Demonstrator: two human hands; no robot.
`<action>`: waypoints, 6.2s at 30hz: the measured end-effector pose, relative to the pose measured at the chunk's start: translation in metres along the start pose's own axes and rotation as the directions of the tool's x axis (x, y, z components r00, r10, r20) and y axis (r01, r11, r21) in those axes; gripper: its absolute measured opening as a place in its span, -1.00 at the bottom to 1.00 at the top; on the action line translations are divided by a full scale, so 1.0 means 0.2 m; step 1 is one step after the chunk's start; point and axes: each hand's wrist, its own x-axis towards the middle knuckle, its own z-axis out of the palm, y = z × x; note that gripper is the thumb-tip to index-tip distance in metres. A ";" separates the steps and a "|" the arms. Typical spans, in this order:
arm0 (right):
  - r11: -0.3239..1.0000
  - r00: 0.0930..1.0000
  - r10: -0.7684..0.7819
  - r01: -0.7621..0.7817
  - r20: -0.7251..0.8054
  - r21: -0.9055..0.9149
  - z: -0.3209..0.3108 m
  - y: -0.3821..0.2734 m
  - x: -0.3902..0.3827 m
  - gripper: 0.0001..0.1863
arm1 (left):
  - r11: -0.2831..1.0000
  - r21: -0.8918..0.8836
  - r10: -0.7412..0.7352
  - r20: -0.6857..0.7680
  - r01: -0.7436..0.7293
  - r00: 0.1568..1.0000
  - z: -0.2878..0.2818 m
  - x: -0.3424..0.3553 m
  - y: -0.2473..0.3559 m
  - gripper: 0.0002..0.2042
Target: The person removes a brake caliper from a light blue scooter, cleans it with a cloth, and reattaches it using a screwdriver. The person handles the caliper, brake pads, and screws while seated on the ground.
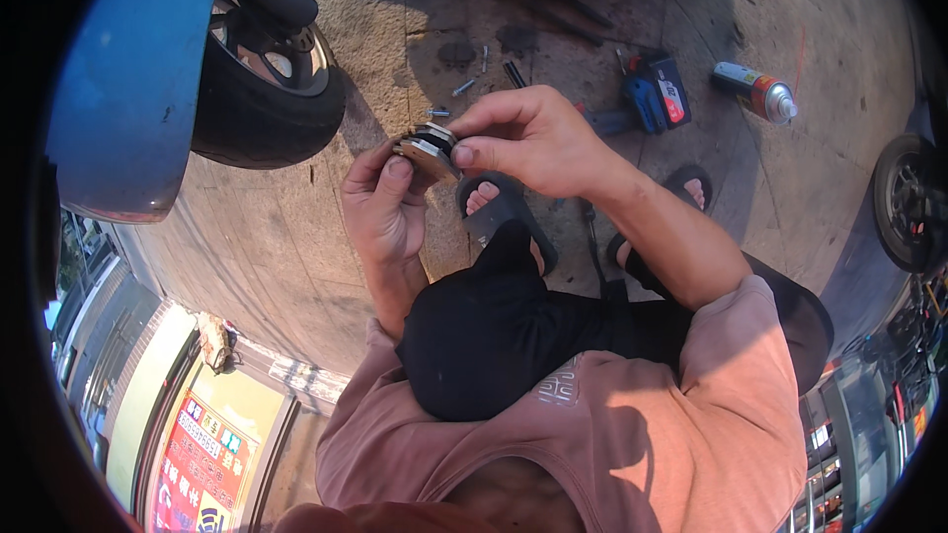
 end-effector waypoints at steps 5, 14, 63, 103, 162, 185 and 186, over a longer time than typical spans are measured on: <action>0.997 0.995 -0.069 0.066 0.070 0.050 -0.05 0.01 0.01 -0.73 | 0.997 0.037 0.071 -0.022 -0.070 0.997 0.04 -0.03 0.01 -0.75; 0.989 0.981 -0.141 0.145 0.135 -0.015 -0.07 0.00 0.01 -0.77 | 0.948 0.216 0.222 0.070 -0.232 0.973 0.09 -0.06 0.03 -0.76; 0.993 0.982 -0.002 -0.020 -0.191 -0.116 -0.01 0.09 0.05 -0.68 | 0.979 0.113 -0.151 -0.140 0.167 0.979 -0.02 0.03 -0.12 -0.69; 0.534 0.742 -0.535 0.668 0.404 -0.518 0.04 -0.13 0.01 -0.69 | 0.502 0.518 0.386 0.582 -0.692 0.716 0.05 0.01 0.08 -0.68; 0.892 0.975 -0.198 0.136 -0.103 -0.432 -0.05 0.01 0.08 -0.73 | 0.929 0.370 -0.026 0.106 -0.015 0.994 -0.05 0.16 -0.12 -0.73; 0.939 0.927 -0.265 0.186 -0.266 -0.290 -0.42 -0.20 0.08 -0.69 | 0.901 -0.162 0.378 -0.159 -0.402 0.912 0.07 1.63 0.01 -0.37; 0.923 0.924 -0.319 0.253 -0.209 -0.289 -0.42 -0.25 0.13 -0.70 | 0.901 -0.282 0.339 -0.015 -0.329 0.941 0.06 1.59 -0.02 -0.38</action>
